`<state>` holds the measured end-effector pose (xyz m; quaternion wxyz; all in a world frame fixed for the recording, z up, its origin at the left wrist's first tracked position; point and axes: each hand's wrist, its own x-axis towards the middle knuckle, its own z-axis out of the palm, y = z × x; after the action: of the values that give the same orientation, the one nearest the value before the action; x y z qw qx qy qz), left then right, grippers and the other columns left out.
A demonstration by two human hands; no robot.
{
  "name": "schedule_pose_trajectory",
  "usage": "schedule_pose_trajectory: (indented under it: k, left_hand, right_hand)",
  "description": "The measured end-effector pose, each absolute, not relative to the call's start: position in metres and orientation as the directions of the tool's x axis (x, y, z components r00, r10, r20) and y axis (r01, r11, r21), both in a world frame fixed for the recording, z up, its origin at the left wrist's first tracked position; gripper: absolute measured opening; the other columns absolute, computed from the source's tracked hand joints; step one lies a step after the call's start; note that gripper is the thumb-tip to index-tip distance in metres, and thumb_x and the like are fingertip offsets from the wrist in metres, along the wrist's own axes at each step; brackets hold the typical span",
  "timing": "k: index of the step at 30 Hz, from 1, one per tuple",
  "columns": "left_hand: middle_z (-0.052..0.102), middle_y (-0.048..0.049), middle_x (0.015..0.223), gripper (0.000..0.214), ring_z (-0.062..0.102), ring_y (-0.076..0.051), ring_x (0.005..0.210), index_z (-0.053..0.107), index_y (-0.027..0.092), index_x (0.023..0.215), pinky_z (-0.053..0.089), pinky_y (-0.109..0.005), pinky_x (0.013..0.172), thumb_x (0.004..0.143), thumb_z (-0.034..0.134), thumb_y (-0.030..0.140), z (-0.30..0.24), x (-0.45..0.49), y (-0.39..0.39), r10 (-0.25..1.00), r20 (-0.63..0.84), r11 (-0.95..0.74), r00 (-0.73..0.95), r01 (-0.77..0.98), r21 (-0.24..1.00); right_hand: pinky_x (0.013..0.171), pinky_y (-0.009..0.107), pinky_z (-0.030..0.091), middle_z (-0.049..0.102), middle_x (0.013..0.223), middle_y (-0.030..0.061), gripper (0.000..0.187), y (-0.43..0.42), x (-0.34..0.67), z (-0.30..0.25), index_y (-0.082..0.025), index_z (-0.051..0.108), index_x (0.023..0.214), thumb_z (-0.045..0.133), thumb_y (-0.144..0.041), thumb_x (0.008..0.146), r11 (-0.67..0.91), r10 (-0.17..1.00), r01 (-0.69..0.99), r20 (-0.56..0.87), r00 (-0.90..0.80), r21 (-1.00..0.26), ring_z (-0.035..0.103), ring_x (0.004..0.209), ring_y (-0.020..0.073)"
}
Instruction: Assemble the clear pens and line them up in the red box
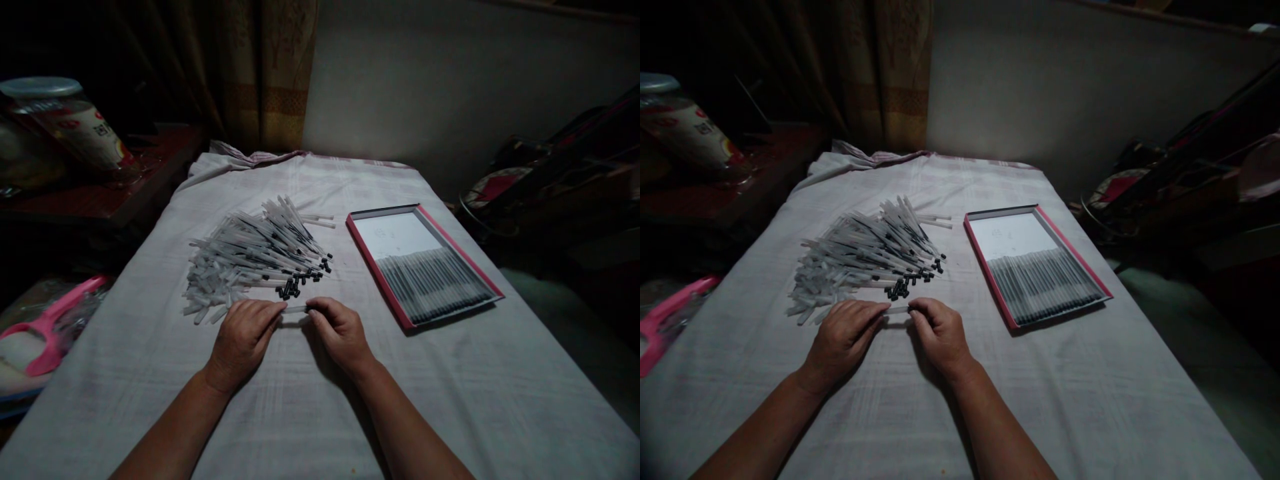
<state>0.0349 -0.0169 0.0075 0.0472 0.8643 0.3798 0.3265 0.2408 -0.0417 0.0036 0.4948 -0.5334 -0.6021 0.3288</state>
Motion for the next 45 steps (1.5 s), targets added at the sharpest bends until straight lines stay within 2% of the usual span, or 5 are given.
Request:
schedule_pose_trajectory:
  k: [11, 16, 22, 27, 45]
  left_hand:
    - [0.073, -0.0056, 0.098, 0.02, 0.065, -0.02, 0.09, 0.062, 0.02, 0.115, 0.044, -0.036, 0.083, 0.097, 0.053, 0.02, 0.005, 0.034, -0.017, 0.683, 0.514, -0.718, 0.519, 0.605, 0.343]
    - [0.073, -0.0056, 0.099, 0.02, 0.065, -0.02, 0.091, 0.062, 0.02, 0.115, 0.044, -0.036, 0.083, 0.097, 0.052, 0.019, 0.005, 0.034, -0.017, 0.694, 0.507, -0.708, 0.511, 0.613, 0.35]
    - [0.073, -0.0051, 0.098, 0.02, 0.064, -0.02, 0.09, 0.062, 0.02, 0.114, 0.044, -0.035, 0.083, 0.097, 0.053, 0.019, 0.007, 0.035, -0.017, 0.688, 0.506, -0.716, 0.521, 0.602, 0.354]
    - [0.073, -0.0055, 0.098, 0.02, 0.065, -0.02, 0.09, 0.063, 0.02, 0.114, 0.044, -0.036, 0.084, 0.096, 0.054, 0.018, 0.007, 0.035, -0.017, 0.692, 0.506, -0.71, 0.515, 0.611, 0.351]
    - [0.074, -0.0053, 0.098, 0.02, 0.066, -0.02, 0.09, 0.062, 0.02, 0.114, 0.045, -0.037, 0.083, 0.096, 0.053, 0.019, 0.007, 0.035, -0.017, 0.702, 0.498, -0.701, 0.509, 0.617, 0.357]
  right_hand:
    - [0.057, 0.023, 0.044, 0.064, 0.06, 0.0016, 0.035, -0.041, 0.245, 0.008, -0.02, 0.062, 0.066, 0.047, -0.031, 0.095, 0.244, 0.965, 0.585, 0.252, -0.069, -0.773, 0.06, 0.057, 0.0133]
    - [0.065, 0.024, 0.05, 0.071, 0.08, 0.0028, 0.017, -0.043, 0.245, 0.007, -0.02, 0.065, 0.101, 0.054, -0.028, 0.09, 0.245, 0.968, 0.49, 0.243, -0.07, -0.836, 0.066, 0.068, 0.0146]
    - [0.065, 0.025, 0.049, 0.07, 0.074, 0.0038, 0.022, -0.041, 0.248, 0.006, -0.02, 0.066, 0.081, 0.049, -0.028, 0.094, 0.274, 0.96, 0.538, 0.26, -0.103, -0.797, 0.066, 0.069, 0.0159]
    - [0.066, 0.024, 0.05, 0.071, 0.081, 0.0032, 0.017, -0.043, 0.249, 0.007, -0.019, 0.064, 0.102, 0.056, -0.026, 0.089, 0.235, 0.971, 0.496, 0.226, -0.079, -0.836, 0.066, 0.069, 0.0152]
    - [0.069, 0.026, 0.05, 0.072, 0.083, 0.0042, 0.017, -0.043, 0.252, 0.007, -0.02, 0.064, 0.104, 0.055, -0.025, 0.089, 0.288, 0.954, 0.563, 0.282, -0.101, -0.775, 0.067, 0.073, 0.0165]
